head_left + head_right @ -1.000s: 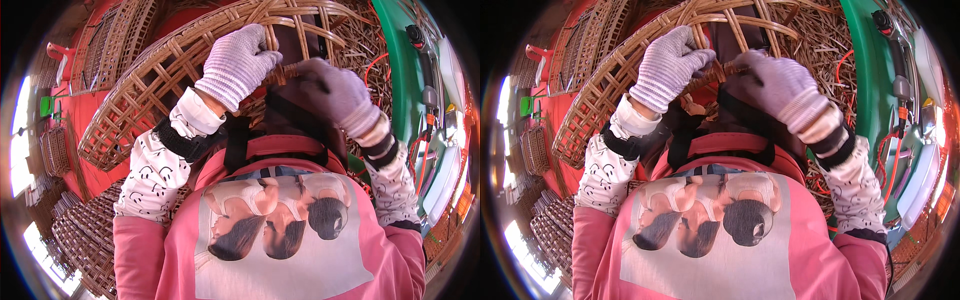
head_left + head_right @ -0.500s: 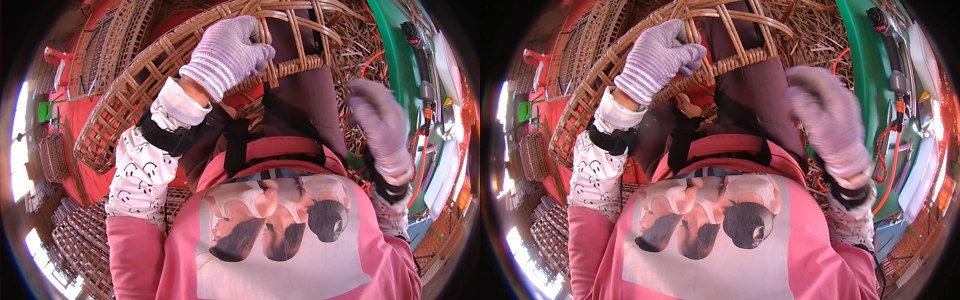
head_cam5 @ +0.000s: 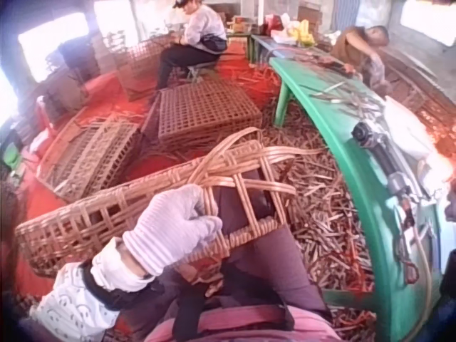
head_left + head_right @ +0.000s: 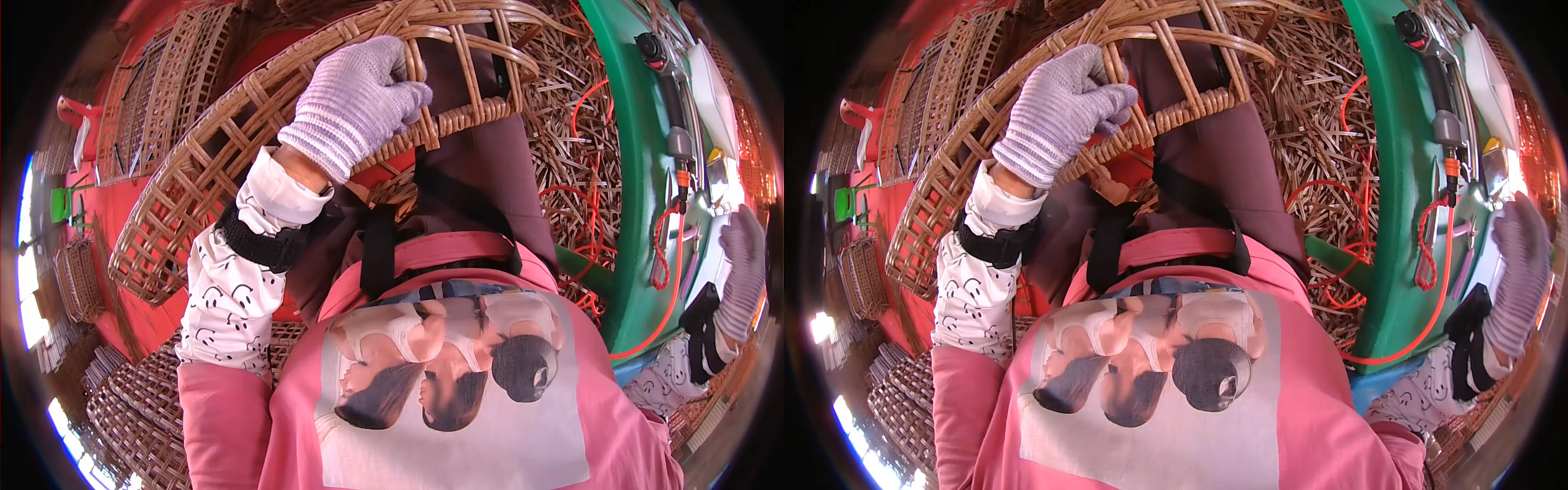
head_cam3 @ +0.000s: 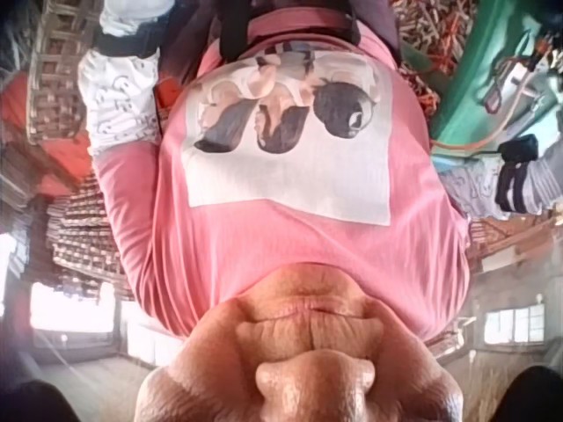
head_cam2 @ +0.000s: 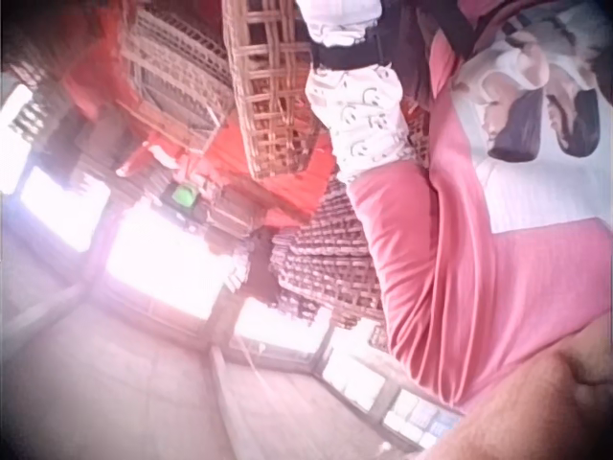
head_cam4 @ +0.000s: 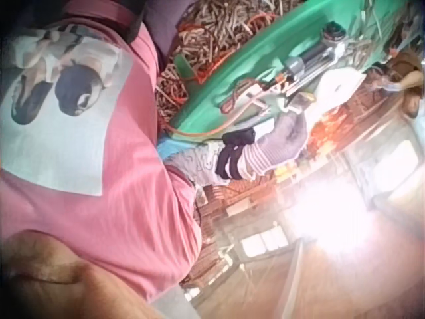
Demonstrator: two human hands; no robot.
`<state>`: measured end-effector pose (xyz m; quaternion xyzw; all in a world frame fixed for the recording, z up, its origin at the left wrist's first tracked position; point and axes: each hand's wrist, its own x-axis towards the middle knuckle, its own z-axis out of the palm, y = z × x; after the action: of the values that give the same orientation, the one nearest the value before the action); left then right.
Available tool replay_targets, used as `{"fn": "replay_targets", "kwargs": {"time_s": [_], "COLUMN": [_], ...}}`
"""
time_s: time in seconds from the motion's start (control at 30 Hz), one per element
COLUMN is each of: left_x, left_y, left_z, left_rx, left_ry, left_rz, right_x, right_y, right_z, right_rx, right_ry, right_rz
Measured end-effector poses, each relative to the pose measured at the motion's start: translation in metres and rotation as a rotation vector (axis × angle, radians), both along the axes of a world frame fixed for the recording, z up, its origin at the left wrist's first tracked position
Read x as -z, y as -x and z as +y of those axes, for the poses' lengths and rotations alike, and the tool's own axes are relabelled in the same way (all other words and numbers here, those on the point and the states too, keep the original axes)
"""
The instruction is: The recorder is weaving bamboo or wood strips into a furniture frame.
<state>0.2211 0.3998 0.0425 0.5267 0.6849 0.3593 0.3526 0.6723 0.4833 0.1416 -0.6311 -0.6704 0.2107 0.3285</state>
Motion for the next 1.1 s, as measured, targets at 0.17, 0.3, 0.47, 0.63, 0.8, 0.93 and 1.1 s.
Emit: {"fn": "replay_targets", "kwargs": {"time_s": [0.17, 0.3, 0.47, 0.63, 0.8, 0.93, 1.1], "left_x": [0.009, 0.014, 0.018, 0.019, 0.014, 0.010, 0.011], "left_y": [0.000, 0.001, 0.003, 0.003, 0.003, 0.005, 0.003], "left_z": [0.002, 0.002, 0.000, 0.000, -0.002, -0.003, -0.001], "left_rx": [0.019, 0.018, 0.029, 0.025, 0.065, 0.087, 0.087], "left_ry": [-0.049, -0.060, -0.141, -0.127, -0.123, -0.113, -0.092], "left_rz": [0.057, 0.079, 0.156, 0.148, 0.162, 0.166, 0.134], "right_x": [-0.030, -0.014, 0.031, 0.059, 0.070, 0.077, 0.074], "right_y": [-0.005, -0.020, -0.049, -0.061, -0.060, -0.060, -0.047], "right_z": [-0.005, -0.007, -0.003, -0.006, -0.005, -0.002, -0.003], "right_rx": [0.087, 0.012, -0.025, -0.020, 0.010, -0.032, -0.008], "right_ry": [-0.129, 0.258, 0.461, 0.487, 0.473, 0.443, 0.442], "right_rz": [0.068, -0.159, -0.308, -0.260, -0.366, -0.453, -0.571]}}
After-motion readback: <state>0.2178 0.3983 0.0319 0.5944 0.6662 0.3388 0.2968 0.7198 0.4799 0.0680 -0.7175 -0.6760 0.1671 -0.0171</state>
